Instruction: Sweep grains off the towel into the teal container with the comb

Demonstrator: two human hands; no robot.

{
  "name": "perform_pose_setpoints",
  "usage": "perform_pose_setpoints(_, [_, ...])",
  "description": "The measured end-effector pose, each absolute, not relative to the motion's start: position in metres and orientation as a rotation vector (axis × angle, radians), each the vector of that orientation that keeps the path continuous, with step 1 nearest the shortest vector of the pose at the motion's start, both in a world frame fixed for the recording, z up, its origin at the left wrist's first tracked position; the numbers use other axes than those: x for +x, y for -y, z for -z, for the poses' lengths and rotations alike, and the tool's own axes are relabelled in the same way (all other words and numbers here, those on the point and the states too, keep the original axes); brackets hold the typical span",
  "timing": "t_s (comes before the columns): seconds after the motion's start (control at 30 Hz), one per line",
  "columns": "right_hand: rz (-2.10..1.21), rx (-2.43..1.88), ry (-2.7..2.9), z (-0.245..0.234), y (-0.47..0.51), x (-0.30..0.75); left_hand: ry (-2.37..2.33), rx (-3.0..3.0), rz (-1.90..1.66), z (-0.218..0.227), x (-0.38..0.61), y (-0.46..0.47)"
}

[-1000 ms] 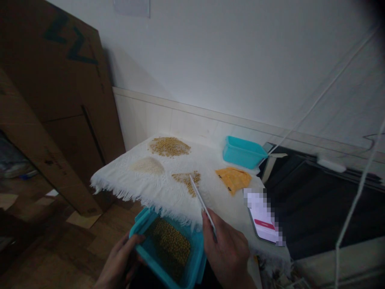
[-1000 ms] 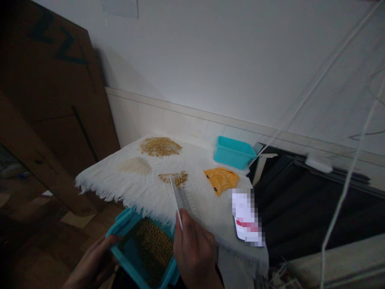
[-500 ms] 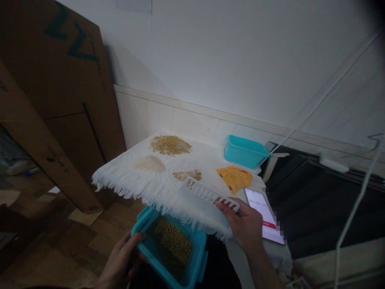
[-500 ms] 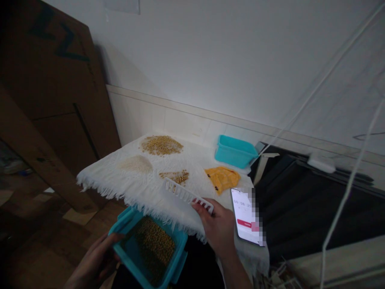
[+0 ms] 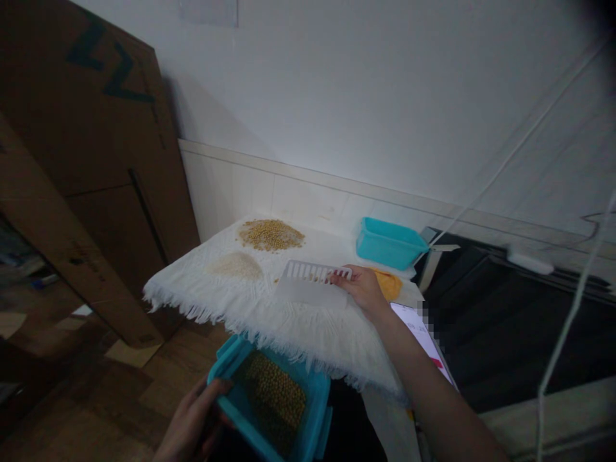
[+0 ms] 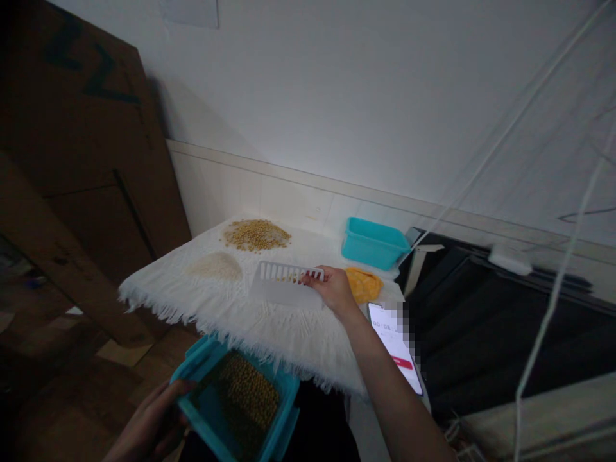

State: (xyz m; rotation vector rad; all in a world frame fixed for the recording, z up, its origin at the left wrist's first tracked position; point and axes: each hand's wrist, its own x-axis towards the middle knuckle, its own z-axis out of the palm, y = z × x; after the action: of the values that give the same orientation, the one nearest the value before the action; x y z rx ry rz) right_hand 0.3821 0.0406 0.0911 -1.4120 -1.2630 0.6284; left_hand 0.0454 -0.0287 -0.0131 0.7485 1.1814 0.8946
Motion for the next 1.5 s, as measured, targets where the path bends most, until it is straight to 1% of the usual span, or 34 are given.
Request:
perform_pose_setpoints(0.2, [-0.626, -1.384, 1.246, -0.092, -0.061, 0.387, -1.218, 0.734, -0.895, 0.013, 0.043, 0.028])
perform_pose_setpoints(0.47, [-0.582, -1.402, 1.243, -0.098, -0.054, 0.390, -1.175, 0.761, -0.905, 0.016, 0.040, 0.028])
perform_pose_setpoints(1.0, [-0.472, -1.421, 1.245, -0.082, -0.035, 0.383, -1.236, 0.766, -0.862, 0.032, 0.044, 0.029])
perform_pose_setpoints(1.3, [-0.556, -1.361, 1.276, -0.083, -0.022, 0.379, -1.254, 0.849, -0.824, 0.014, 0.051, 0.039])
perform_pose_setpoints(1.5, [-0.571, -1.354, 1.271, -0.083, -0.027, 0.382, -1.199, 0.832, -0.864, 0.006, 0.060, 0.045])
